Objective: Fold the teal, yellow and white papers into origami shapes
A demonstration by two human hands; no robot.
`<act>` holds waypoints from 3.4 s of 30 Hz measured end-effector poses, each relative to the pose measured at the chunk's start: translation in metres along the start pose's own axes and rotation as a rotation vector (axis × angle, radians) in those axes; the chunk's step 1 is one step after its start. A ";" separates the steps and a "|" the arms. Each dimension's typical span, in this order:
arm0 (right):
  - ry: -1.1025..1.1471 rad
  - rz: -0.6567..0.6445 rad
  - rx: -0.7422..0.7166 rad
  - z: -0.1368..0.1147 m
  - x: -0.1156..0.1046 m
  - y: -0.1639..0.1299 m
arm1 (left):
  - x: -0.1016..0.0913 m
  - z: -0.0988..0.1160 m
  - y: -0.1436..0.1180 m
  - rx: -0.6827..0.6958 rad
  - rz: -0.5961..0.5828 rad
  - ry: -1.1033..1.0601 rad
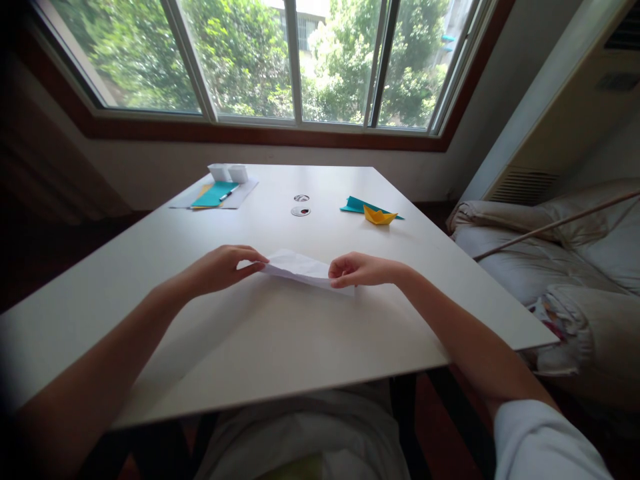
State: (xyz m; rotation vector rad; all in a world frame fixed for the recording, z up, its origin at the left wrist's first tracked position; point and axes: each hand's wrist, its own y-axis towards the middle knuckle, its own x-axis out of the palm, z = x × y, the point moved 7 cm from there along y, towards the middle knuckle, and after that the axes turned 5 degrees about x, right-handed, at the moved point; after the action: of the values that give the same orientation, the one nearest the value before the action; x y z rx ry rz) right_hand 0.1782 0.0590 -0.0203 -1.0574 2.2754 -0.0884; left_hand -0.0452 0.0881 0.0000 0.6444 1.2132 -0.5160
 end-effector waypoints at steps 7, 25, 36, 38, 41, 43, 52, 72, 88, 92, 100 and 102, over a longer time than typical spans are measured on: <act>0.362 0.053 0.087 0.010 -0.005 0.004 | -0.006 -0.008 -0.003 -0.205 0.075 0.077; -0.419 0.686 0.108 0.036 -0.067 -0.005 | 0.029 -0.002 0.000 -0.145 -0.211 0.171; -0.624 0.380 0.085 0.033 -0.034 0.008 | 0.028 -0.025 -0.004 -0.304 -0.202 0.234; -0.610 0.376 0.091 0.034 -0.034 0.008 | 0.028 -0.031 -0.003 -0.335 -0.186 0.225; -0.585 0.376 0.100 0.035 -0.035 0.008 | 0.032 -0.034 0.003 -0.302 -0.146 0.100; -0.580 0.375 0.104 0.035 -0.035 0.007 | 0.032 -0.033 0.007 -0.284 -0.080 -0.016; -0.630 0.368 0.112 0.040 -0.037 0.009 | 0.035 -0.034 0.007 -0.308 0.082 -0.511; -0.356 0.549 0.252 0.071 -0.063 0.011 | 0.033 -0.031 0.008 -0.357 0.168 -0.883; -0.299 0.561 -0.004 0.057 -0.061 0.014 | 0.036 -0.050 0.006 -0.334 0.148 -0.676; -0.409 0.560 -0.047 0.051 -0.060 0.012 | 0.036 -0.053 0.008 -0.280 0.102 -0.505; -0.525 0.398 -0.176 0.038 -0.047 0.008 | 0.027 -0.031 0.006 -0.025 -0.065 -0.282; -0.579 0.392 -0.144 0.037 -0.045 0.008 | 0.027 -0.028 0.004 -0.020 -0.096 -0.186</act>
State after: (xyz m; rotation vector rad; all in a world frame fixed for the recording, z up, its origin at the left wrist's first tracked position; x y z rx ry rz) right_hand 0.2153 0.1037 -0.0294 -0.5804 1.9202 0.4865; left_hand -0.0538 0.1100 -0.0306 0.5111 1.0757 -0.6294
